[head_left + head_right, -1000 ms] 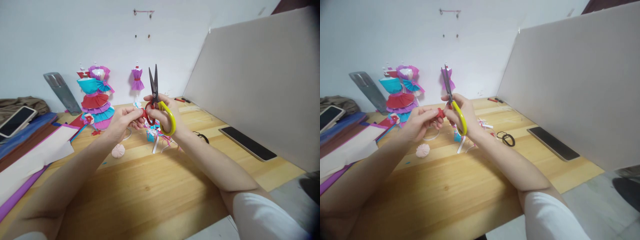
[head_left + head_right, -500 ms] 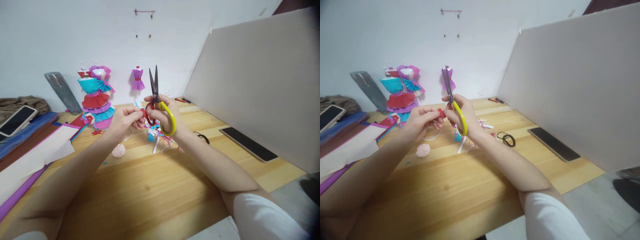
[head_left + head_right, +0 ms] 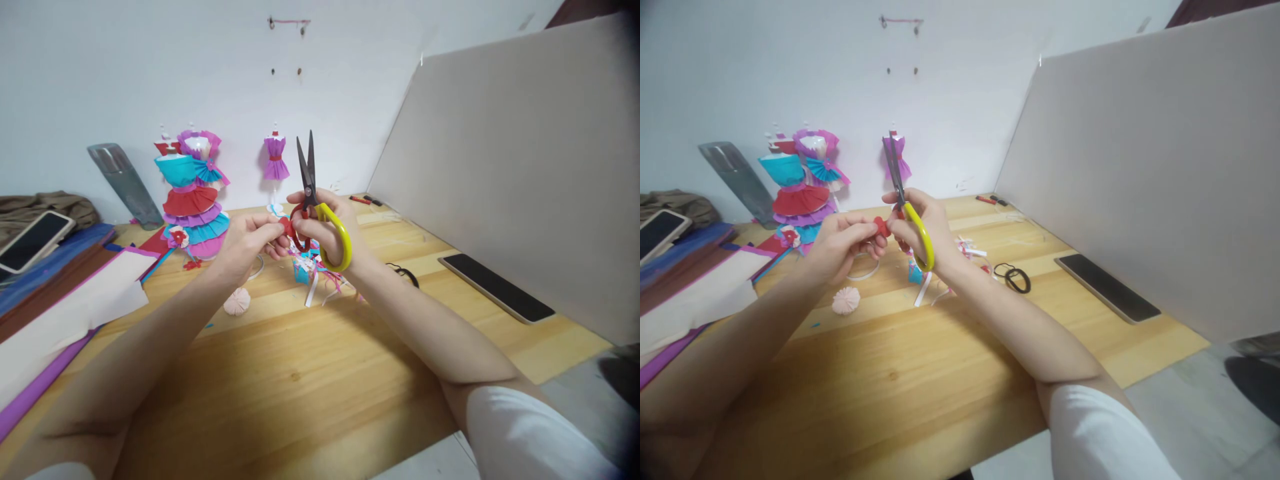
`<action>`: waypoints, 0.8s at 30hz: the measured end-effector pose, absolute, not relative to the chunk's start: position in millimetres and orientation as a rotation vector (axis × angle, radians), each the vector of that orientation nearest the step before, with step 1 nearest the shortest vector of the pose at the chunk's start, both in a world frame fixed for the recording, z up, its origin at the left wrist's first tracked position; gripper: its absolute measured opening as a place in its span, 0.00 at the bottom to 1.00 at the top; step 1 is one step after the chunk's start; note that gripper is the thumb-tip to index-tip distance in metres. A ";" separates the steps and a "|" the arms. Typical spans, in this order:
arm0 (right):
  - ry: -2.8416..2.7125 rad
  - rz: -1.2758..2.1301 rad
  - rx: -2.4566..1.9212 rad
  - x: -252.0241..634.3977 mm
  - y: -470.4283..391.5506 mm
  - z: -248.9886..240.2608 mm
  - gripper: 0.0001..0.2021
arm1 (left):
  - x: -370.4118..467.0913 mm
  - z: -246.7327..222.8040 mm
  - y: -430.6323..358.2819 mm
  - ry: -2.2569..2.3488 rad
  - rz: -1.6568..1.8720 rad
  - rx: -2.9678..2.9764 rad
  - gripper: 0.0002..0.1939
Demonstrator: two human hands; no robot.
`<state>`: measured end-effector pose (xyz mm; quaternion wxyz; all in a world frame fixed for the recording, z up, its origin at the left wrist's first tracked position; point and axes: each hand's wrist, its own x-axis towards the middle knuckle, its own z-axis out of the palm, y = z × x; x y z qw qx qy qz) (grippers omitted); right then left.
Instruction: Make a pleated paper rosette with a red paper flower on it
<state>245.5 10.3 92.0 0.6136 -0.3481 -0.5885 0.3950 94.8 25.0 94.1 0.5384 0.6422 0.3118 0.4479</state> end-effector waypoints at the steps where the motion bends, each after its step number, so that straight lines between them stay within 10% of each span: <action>1: -1.360 0.910 -0.805 245.6 10.2 92.1 0.14 | 94.8 94.0 25.2 0.744 1.066 1.528 0.09; 24: -1.418 0.898 -0.798 251.3 10.5 91.6 0.16 | 95.3 92.1 27.3 0.725 1.106 1.496 0.09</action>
